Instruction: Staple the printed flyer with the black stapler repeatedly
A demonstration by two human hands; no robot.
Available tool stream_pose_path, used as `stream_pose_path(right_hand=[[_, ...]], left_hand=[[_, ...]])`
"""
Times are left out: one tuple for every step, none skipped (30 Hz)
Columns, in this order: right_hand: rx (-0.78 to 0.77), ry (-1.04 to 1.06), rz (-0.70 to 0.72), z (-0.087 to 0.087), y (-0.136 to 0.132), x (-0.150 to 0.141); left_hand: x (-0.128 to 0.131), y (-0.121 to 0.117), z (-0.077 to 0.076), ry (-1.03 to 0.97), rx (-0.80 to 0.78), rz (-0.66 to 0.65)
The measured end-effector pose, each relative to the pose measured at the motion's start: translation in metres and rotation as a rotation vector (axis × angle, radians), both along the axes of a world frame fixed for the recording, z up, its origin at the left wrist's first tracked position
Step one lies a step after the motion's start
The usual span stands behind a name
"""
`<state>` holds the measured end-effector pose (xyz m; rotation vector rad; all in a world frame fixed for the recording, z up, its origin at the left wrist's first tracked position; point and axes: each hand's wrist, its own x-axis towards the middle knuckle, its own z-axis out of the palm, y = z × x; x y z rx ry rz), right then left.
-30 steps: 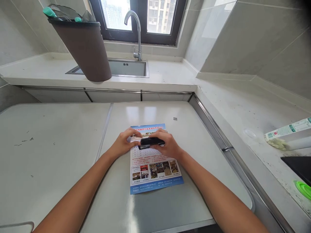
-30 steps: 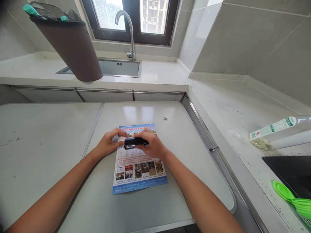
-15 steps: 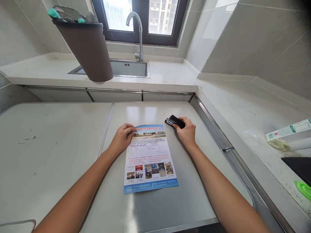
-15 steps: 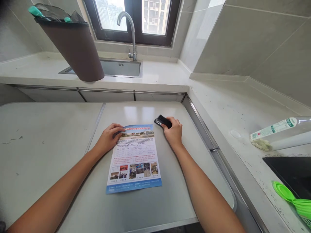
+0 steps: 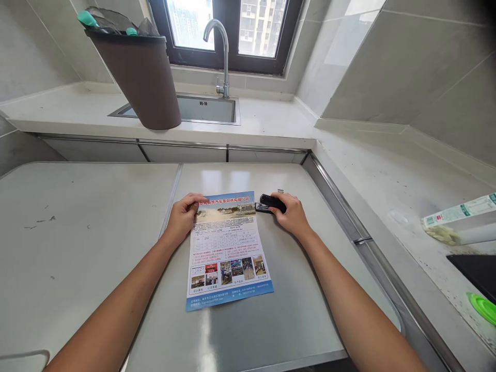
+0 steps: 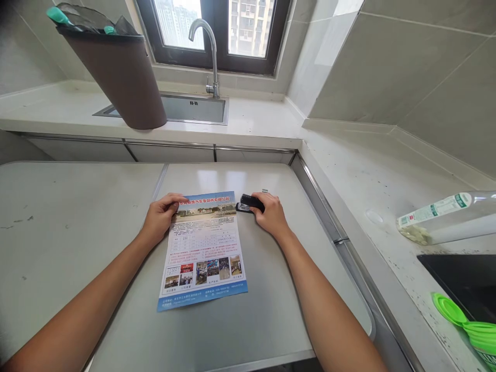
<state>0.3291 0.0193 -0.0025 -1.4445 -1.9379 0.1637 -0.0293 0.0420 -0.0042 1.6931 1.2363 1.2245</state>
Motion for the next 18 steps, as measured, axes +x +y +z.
stream_pose_path(right_hand=[[-0.007, -0.016, 0.043, 0.001, -0.001, 0.0], [-0.014, -0.028, 0.087, 0.002, -0.002, 0.001], [-0.021, -0.038, 0.13, 0.004, -0.003, 0.001], [-0.028, -0.048, 0.173, 0.006, -0.005, 0.0], [-0.036, -0.056, 0.214, 0.008, -0.006, 0.0], [-0.043, -0.062, 0.253, 0.01, -0.008, -0.001], [-0.05, -0.069, 0.29, 0.012, -0.01, -0.002], [-0.054, -0.076, 0.328, 0.014, -0.011, -0.004], [-0.056, -0.082, 0.364, 0.016, -0.012, -0.006], [-0.054, -0.089, 0.396, 0.017, -0.013, -0.007], [-0.049, -0.094, 0.419, 0.018, -0.014, -0.009], [-0.042, -0.097, 0.435, 0.018, -0.014, -0.011], [-0.033, -0.095, 0.442, 0.017, -0.014, -0.013], [-0.023, -0.093, 0.441, 0.017, -0.014, -0.014], [-0.015, -0.093, 0.435, 0.016, -0.014, -0.016], [-0.007, -0.096, 0.425, 0.015, -0.015, -0.018], [-0.001, -0.102, 0.412, 0.014, -0.015, -0.02], [0.004, -0.114, 0.4, 0.014, -0.015, -0.021]], left_hand=[[0.001, 0.0, 0.0, -0.001, -0.001, -0.001], [0.001, 0.0, 0.0, 0.005, -0.001, -0.001], [0.002, 0.0, 0.0, 0.016, -0.002, 0.0], [0.003, 0.0, 0.0, 0.029, -0.005, 0.004], [0.004, 0.0, 0.0, 0.042, -0.011, 0.01], [0.004, 0.001, 0.001, 0.052, -0.019, 0.014], [0.005, 0.001, 0.001, 0.059, -0.028, 0.016], [0.005, 0.001, 0.001, 0.063, -0.034, 0.015], [0.005, 0.001, 0.001, 0.066, -0.036, 0.012], [0.005, 0.001, 0.002, 0.068, -0.034, 0.01], [0.006, 0.0, 0.002, 0.068, -0.034, 0.01], [0.006, 0.0, 0.002, 0.068, -0.036, 0.012], [0.006, 0.0, 0.002, 0.065, -0.04, 0.014], [0.006, 0.0, 0.002, 0.061, -0.047, 0.015], [0.006, -0.001, 0.002, 0.057, -0.053, 0.014], [0.006, -0.001, 0.002, 0.053, -0.055, 0.011], [0.005, -0.001, 0.001, 0.051, -0.054, 0.006], [0.005, -0.001, 0.001, 0.052, -0.05, 0.0]])
